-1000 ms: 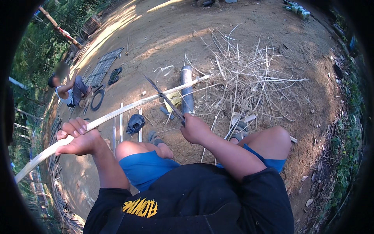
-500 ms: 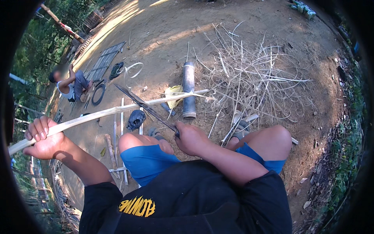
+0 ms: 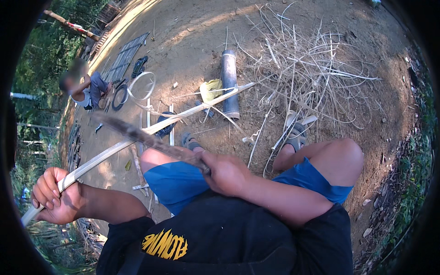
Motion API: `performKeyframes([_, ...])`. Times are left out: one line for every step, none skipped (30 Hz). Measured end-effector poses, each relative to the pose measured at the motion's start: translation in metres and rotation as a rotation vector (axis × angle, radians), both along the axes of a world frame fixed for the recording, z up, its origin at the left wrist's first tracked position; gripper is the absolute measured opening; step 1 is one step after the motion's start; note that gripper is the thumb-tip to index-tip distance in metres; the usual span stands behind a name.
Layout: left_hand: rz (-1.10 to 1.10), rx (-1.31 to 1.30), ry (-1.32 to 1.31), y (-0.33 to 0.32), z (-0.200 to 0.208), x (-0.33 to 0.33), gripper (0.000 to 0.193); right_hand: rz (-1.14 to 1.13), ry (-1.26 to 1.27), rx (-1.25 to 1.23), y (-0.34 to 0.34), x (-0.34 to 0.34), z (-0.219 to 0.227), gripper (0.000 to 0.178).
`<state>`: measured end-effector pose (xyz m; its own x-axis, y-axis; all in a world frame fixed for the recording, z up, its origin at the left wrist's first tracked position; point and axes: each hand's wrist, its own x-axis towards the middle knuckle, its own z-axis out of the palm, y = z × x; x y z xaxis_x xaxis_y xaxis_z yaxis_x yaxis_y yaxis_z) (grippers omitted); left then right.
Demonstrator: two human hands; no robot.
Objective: The person strips layers from a bamboo pole using a large blade and peels away long fibers by hand.
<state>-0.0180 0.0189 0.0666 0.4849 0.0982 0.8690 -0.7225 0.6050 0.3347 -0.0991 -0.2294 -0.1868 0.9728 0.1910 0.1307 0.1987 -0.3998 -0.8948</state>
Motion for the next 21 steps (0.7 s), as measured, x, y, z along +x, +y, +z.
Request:
performKeyframes([0.018,0.023,-0.004,0.000,-0.001,-0.002,0.053,-0.124,0.236,-0.075,-0.006,0.006,-0.007,0.032])
performKeyframes([0.025,0.038,-0.007,0.000,-0.003,-0.003,0.054,-0.169,0.259,-0.112,-0.016,0.007,-0.025,0.033])
performKeyframes([0.047,0.033,-0.021,0.000,-0.003,-0.004,0.054,-0.202,0.270,-0.146,-0.022,0.014,-0.028,0.034])
performKeyframes([0.069,0.028,-0.034,-0.001,-0.005,-0.006,0.054,-0.175,0.277,-0.123,-0.022,0.013,-0.028,0.034])
performKeyframes([0.088,0.029,-0.038,-0.001,-0.007,-0.009,0.054,-0.149,0.293,-0.094,-0.020,0.009,-0.008,0.034])
performKeyframes([0.094,0.020,0.004,-0.002,-0.006,-0.013,0.053,-0.118,0.316,-0.062,-0.015,0.001,0.010,0.034])
performKeyframes([0.083,0.017,-0.010,-0.005,-0.008,-0.013,0.050,-0.063,0.258,-0.059,-0.013,-0.003,0.022,0.035])
performKeyframes([0.077,0.013,-0.031,-0.006,-0.007,-0.014,0.047,-0.003,0.193,-0.058,-0.011,-0.006,0.032,0.036])
performKeyframes([0.074,0.013,-0.043,-0.008,-0.008,-0.016,0.044,0.059,0.138,-0.053,-0.006,-0.011,0.042,0.038])
performKeyframes([0.105,-0.011,-0.044,-0.011,-0.009,-0.018,0.041,0.107,0.134,-0.023,-0.003,-0.013,0.052,0.038])
performKeyframes([0.139,-0.030,-0.051,-0.018,-0.009,-0.021,0.038,0.157,0.124,0.013,0.001,-0.015,0.063,0.039])
performKeyframes([0.165,-0.051,-0.051,-0.022,-0.010,-0.022,0.034,0.199,0.121,0.048,0.003,-0.016,0.071,0.040])
performKeyframes([0.178,-0.038,-0.061,-0.023,-0.012,-0.023,0.033,0.229,0.109,0.061,0.005,-0.018,0.079,0.041])
performKeyframes([0.193,-0.025,-0.071,-0.023,-0.013,-0.025,0.031,0.261,0.095,0.073,0.006,-0.018,0.088,0.041])
performKeyframes([0.207,-0.012,-0.081,-0.022,-0.014,-0.027,0.030,0.292,0.082,0.085,0.008,-0.018,0.092,0.041])
performKeyframes([0.193,0.009,-0.086,-0.017,-0.014,-0.028,0.030,0.304,0.037,0.138,0.012,-0.021,0.094,0.042])
performKeyframes([0.188,0.010,-0.086,-0.016,-0.014,-0.030,0.030,0.287,0.046,0.100,0.014,-0.021,0.092,0.042])
performKeyframes([0.183,0.011,-0.087,-0.015,-0.015,-0.033,0.030,0.270,0.054,0.062,0.015,-0.022,0.087,0.043])
performKeyframes([0.178,0.012,-0.088,-0.014,-0.015,-0.035,0.030,0.253,0.062,0.024,0.017,-0.022,0.078,0.043])
performKeyframes([0.203,-0.018,-0.069,-0.017,-0.017,-0.035,0.031,0.163,0.045,0.058,0.016,-0.022,0.054,0.040])
performKeyframes([0.231,-0.046,-0.052,-0.021,-0.018,-0.034,0.031,0.063,0.200,0.021,0.013,-0.019,0.037,0.036])
